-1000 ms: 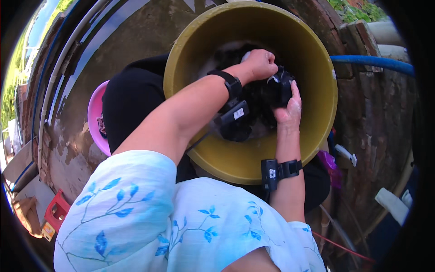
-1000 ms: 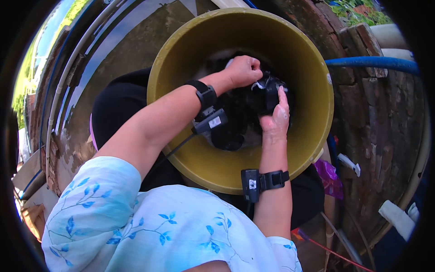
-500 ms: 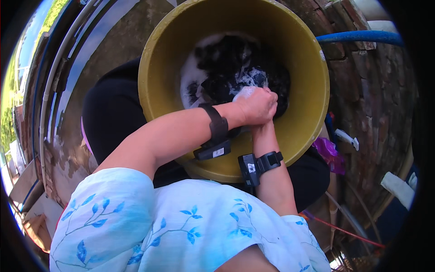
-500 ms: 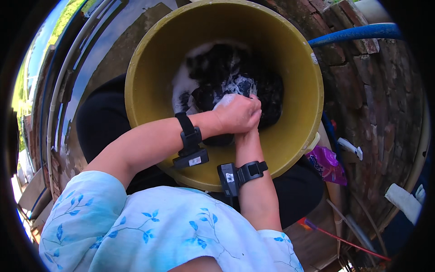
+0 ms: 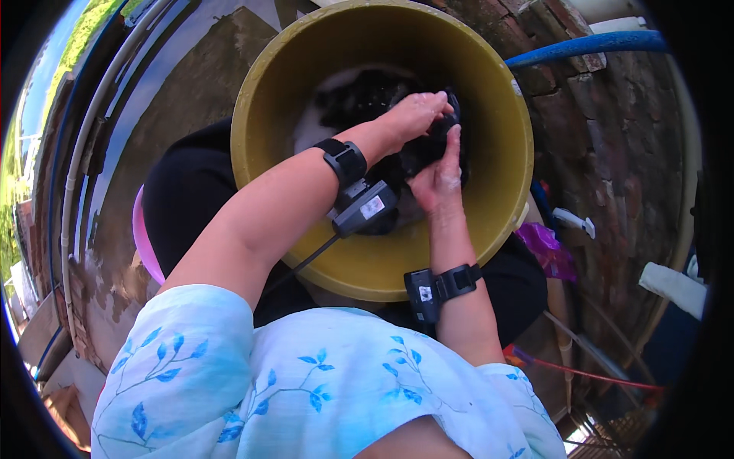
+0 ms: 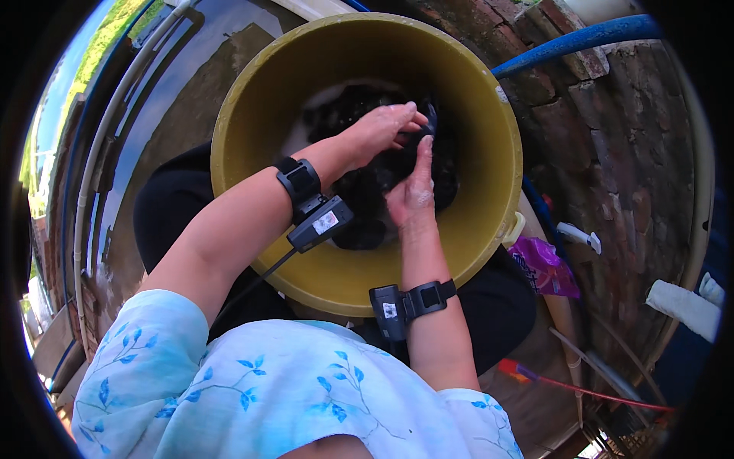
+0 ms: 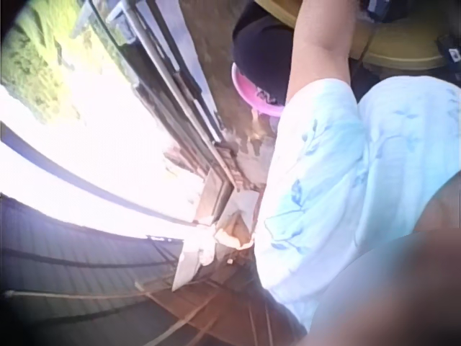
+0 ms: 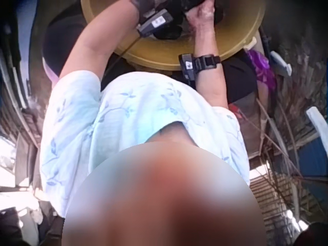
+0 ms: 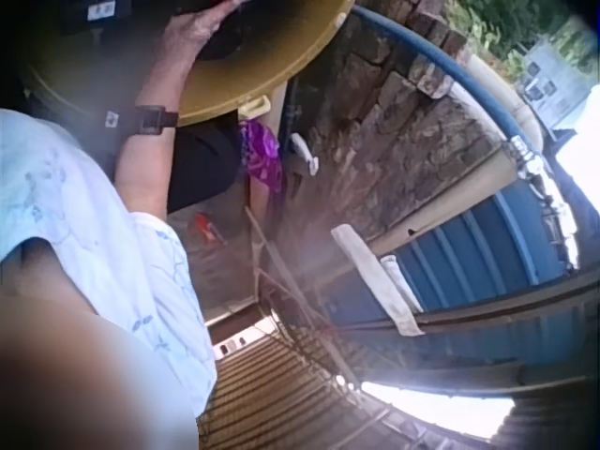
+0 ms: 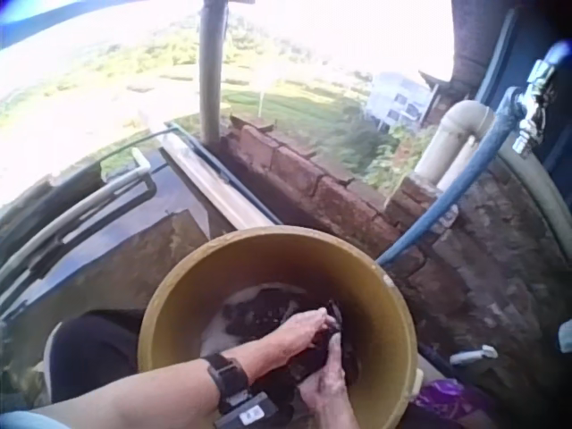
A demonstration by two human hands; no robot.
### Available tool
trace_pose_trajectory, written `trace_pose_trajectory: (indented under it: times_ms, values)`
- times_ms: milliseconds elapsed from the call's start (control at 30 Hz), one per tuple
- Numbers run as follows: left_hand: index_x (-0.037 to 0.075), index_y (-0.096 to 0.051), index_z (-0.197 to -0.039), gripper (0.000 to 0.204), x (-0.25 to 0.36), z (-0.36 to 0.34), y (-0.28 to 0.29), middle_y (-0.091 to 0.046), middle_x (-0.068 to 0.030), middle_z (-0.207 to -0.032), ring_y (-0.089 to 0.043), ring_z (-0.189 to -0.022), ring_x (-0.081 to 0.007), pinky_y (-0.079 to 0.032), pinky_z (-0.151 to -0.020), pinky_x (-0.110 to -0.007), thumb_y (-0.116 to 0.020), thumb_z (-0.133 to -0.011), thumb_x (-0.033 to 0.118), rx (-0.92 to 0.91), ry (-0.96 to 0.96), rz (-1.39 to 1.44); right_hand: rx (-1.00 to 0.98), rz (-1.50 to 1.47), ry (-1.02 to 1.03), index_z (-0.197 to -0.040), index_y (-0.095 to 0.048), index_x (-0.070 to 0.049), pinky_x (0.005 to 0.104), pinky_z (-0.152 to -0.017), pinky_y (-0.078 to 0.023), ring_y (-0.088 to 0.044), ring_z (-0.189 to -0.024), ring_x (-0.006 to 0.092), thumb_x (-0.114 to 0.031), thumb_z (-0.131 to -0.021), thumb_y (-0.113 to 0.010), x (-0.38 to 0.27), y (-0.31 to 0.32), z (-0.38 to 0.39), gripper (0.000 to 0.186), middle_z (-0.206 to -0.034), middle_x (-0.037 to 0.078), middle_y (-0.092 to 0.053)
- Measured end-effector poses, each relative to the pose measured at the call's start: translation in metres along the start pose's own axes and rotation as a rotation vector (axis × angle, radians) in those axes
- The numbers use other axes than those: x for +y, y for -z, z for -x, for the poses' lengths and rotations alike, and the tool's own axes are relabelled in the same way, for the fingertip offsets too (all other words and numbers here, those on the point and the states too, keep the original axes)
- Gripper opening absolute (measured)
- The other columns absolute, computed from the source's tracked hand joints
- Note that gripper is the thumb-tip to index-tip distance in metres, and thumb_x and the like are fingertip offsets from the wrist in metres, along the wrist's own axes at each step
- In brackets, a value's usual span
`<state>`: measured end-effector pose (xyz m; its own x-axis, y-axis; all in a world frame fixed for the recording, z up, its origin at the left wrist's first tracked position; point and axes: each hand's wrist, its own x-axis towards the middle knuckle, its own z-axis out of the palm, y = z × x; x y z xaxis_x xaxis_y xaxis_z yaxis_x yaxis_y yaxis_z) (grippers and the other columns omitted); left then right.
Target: The person scrubs, rinses, and wrings items of clothing by hand in a bucket of soapy water, transferring them one at a time to a separate bowl.
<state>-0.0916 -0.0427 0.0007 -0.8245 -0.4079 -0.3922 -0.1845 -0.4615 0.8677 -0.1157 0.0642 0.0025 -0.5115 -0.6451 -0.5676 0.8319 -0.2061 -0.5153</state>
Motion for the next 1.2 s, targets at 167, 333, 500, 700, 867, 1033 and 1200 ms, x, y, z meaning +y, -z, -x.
trace_pose_trajectory:
  times_ms: [167,333,500,700,867,1033,1200]
  values:
    - [0.001,-0.054,-0.105,0.043,-0.037,-0.010,0.064,-0.055,-0.0143,-0.105,-0.049,-0.102,-0.0214,-0.040,-0.084,-0.031,-0.052,-0.083,0.037,0.048,-0.040,-0.549,0.255,-0.080,-0.060,-0.104,-0.048,0.005,0.0424,-0.088,-0.041,-0.052,-0.097,0.0307,-0.015,-0.079,-0.047,-0.005,0.040,-0.021,0.032,-0.103,0.017,-0.054]
    - [-0.004,-0.043,-0.118,0.070,-0.064,0.016,0.075,-0.051,-0.0172,-0.113,-0.050,-0.104,-0.0250,-0.038,-0.089,-0.032,-0.067,-0.071,0.041,0.300,0.386,-0.434,0.139,-0.183,-0.139,-0.093,-0.051,0.006,0.0440,-0.085,-0.043,-0.053,-0.090,0.0302,-0.003,-0.068,-0.045,-0.015,0.039,-0.012,0.026,-0.096,0.018,-0.054]
    - [0.000,-0.059,-0.088,0.028,-0.040,0.008,0.074,-0.060,-0.0077,-0.084,-0.055,-0.080,-0.0152,-0.044,-0.077,-0.028,-0.063,-0.071,0.022,0.061,0.180,-0.231,0.027,-0.084,-0.091,-0.090,-0.051,0.006,0.0467,-0.085,-0.041,-0.052,-0.089,0.0314,-0.002,-0.063,-0.045,-0.032,0.051,-0.012,0.028,-0.090,0.018,-0.054]
    - [0.003,-0.051,-0.086,0.016,-0.011,-0.005,0.072,-0.057,-0.0070,-0.091,-0.056,-0.073,-0.0157,-0.047,-0.066,-0.028,-0.051,-0.071,0.007,0.128,-0.154,-0.105,0.051,-0.164,-0.192,-0.110,-0.048,-0.008,0.0530,-0.090,-0.034,-0.044,-0.104,0.0293,-0.045,-0.084,-0.046,0.000,0.025,-0.012,0.045,-0.110,0.012,-0.048]
    - [0.008,-0.061,-0.084,0.031,-0.039,0.057,-0.045,-0.058,-0.0236,-0.084,-0.060,-0.077,-0.0336,-0.047,-0.070,-0.043,-0.054,-0.077,0.037,-0.054,-0.534,-0.971,-0.031,-0.145,-0.090,-0.113,-0.047,-0.010,0.0443,-0.092,-0.036,-0.045,-0.104,0.0246,-0.047,-0.085,-0.041,0.014,0.056,-0.043,0.047,-0.110,0.010,-0.048]
    - [0.006,-0.061,-0.064,0.037,-0.044,0.001,0.004,-0.059,-0.0138,-0.064,-0.057,-0.060,-0.0330,-0.047,-0.056,-0.041,-0.046,-0.082,0.035,0.341,-0.313,-1.026,0.206,-0.151,-0.164,-0.114,-0.046,-0.010,0.0417,-0.089,-0.039,-0.048,-0.104,0.0246,-0.033,-0.091,-0.030,0.040,0.007,-0.030,0.037,-0.113,0.010,-0.049]
    - [0.007,-0.062,-0.065,0.035,-0.044,0.034,-0.030,-0.059,-0.0161,-0.065,-0.057,-0.065,-0.0347,-0.047,-0.062,-0.042,-0.047,-0.081,0.034,-0.015,-0.404,-0.971,0.170,-0.166,-0.172,-0.113,-0.046,-0.008,0.0404,-0.088,-0.040,-0.049,-0.102,0.0249,-0.033,-0.090,-0.029,0.036,0.024,-0.028,0.037,-0.112,0.011,-0.050]
